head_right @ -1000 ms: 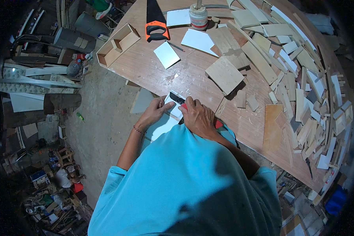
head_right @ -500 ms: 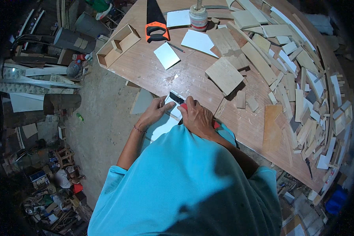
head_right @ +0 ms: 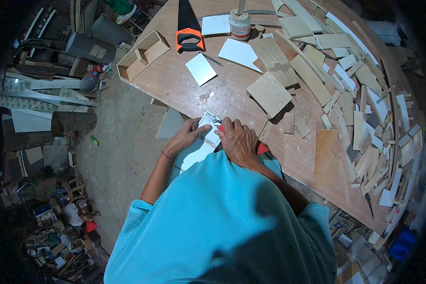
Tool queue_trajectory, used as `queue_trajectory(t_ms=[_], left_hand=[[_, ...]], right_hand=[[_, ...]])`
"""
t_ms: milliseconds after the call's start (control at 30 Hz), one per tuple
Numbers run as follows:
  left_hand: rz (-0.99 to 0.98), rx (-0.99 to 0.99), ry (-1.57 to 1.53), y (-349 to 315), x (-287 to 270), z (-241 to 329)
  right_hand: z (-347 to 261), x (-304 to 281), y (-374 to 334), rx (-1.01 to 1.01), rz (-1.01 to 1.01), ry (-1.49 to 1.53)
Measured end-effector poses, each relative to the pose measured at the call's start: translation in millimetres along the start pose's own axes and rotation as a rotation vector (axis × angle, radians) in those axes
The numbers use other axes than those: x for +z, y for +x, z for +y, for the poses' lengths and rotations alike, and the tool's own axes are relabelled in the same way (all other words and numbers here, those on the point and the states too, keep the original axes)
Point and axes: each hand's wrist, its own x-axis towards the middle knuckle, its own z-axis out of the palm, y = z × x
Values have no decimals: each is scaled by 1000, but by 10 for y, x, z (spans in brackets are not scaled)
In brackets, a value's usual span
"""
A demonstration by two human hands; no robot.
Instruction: The person is cutting small white panels with a utility knife and fitting them into a wooden grid structure.
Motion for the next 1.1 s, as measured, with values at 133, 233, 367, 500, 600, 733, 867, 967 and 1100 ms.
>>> queue_trajectory(t_ms=[133,233,367,500,600,733,867,967,1100], left_hand=[[-55,-76,25,-25,-36,144],[-52,-100,-10,-62,-23,258],[-73,-92,-33,-42,-14,176],[-71,-73,-49,-43,-3,203],[-78,-86,-53,-38,-3,207],[-85,-76,-11,-8,-1,128],[-90,-80,21,-27,-15,186],[-75,-64,-40,-43,-3,209],[-83,-63,-91,-48,10,201]], right_hand=[[47,1,-2,-108,124,-51],[32,-7,23,82,148,109],[34,-32,37,228,-75,169],[48,-72,48,202,-215,99],[48,-90,61,190,-246,78],[60,-108,64,160,-267,80],[22,-158,58,153,-262,68],[3,-199,57,169,-276,42],[14,-204,47,147,-285,45]])
